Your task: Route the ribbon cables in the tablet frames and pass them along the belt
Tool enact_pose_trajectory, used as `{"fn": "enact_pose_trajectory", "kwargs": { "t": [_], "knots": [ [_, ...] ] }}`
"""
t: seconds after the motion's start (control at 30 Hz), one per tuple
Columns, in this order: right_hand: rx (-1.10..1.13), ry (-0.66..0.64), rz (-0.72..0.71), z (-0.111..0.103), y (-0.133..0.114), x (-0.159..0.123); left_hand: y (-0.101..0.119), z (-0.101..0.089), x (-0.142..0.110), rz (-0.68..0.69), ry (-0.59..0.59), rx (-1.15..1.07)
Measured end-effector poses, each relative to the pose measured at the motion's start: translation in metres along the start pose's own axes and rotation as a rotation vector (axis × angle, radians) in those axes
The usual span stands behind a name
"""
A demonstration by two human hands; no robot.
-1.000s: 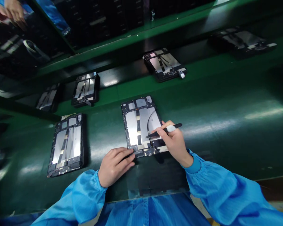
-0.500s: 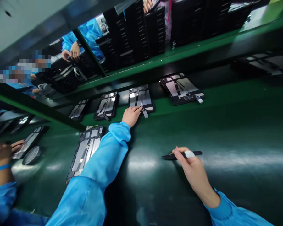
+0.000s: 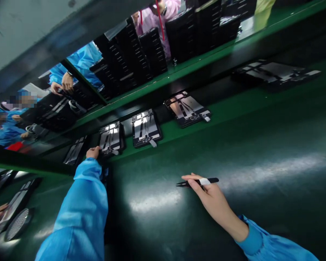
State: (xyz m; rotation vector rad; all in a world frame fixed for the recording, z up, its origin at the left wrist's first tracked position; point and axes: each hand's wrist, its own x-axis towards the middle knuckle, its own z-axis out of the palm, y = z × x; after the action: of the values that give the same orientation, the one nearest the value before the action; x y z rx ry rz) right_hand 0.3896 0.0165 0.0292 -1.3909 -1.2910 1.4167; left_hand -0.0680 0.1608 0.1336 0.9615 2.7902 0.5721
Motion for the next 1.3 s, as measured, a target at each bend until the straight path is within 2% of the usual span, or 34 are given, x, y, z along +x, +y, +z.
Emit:
{"fn": "enact_pose_trajectory", "kwargs": {
  "t": [0.07,0.17,0.27,0.33,0.37,0.43,0.47,0.53,0.63,0.7,0.83,0.93,1.03,1.13,1.23,1.3],
  "knots": [
    [0.038,0.002,-0.005,-0.003,-0.002,0.001,0.006,-0.006,-0.012,-0.019,-0.004,-0.116],
    [0.128,0.018,-0.039,-0.005,-0.004,0.003,0.010,-0.028,-0.041,-0.020,-0.058,-0.285],
    [0.219,0.002,-0.026,-0.004,-0.005,0.004,-0.002,-0.053,-0.088,0.004,-0.164,-0.415],
    [0.261,-0.039,0.020,-0.004,-0.007,0.004,-0.014,-0.059,-0.129,0.011,-0.275,-0.471],
    [0.273,-0.054,0.036,-0.005,-0.009,0.004,-0.020,-0.057,-0.152,0.010,-0.355,-0.502],
    [0.271,-0.067,0.033,-0.010,-0.013,0.002,-0.027,-0.043,-0.200,0.006,-0.607,-0.601],
    [0.245,-0.069,0.012,-0.014,-0.015,0.000,-0.028,-0.030,-0.224,0.024,-0.683,-0.630],
    [0.133,-0.087,-0.048,-0.026,-0.018,-0.004,-0.026,-0.001,-0.266,0.077,-0.746,-0.697],
    [-0.044,-0.172,-0.052,-0.049,-0.017,-0.016,-0.022,0.036,-0.302,0.126,-0.741,-0.779],
    [-0.105,-0.232,-0.012,-0.062,-0.014,-0.026,-0.028,0.044,-0.309,0.223,-0.738,-0.760],
    [-0.219,-0.334,-0.081,-0.072,-0.010,-0.044,-0.057,0.030,-0.313,0.633,-0.705,-0.447],
    [-0.264,-0.323,-0.110,-0.072,-0.008,-0.051,-0.074,0.022,-0.329,0.817,-0.606,-0.296],
    [-0.274,-0.294,-0.121,-0.075,-0.002,-0.055,-0.080,0.028,-0.352,0.872,-0.452,-0.287],
    [-0.382,-0.288,-0.174,-0.080,0.006,-0.063,-0.082,0.036,-0.368,0.900,-0.393,-0.298],
    [-0.563,-0.271,-0.229,-0.084,0.010,-0.070,-0.081,0.036,-0.370,0.927,-0.366,-0.256],
    [-0.650,-0.274,-0.250,-0.085,0.008,-0.071,-0.078,0.030,-0.365,0.991,-0.342,-0.177]
  ]
}}
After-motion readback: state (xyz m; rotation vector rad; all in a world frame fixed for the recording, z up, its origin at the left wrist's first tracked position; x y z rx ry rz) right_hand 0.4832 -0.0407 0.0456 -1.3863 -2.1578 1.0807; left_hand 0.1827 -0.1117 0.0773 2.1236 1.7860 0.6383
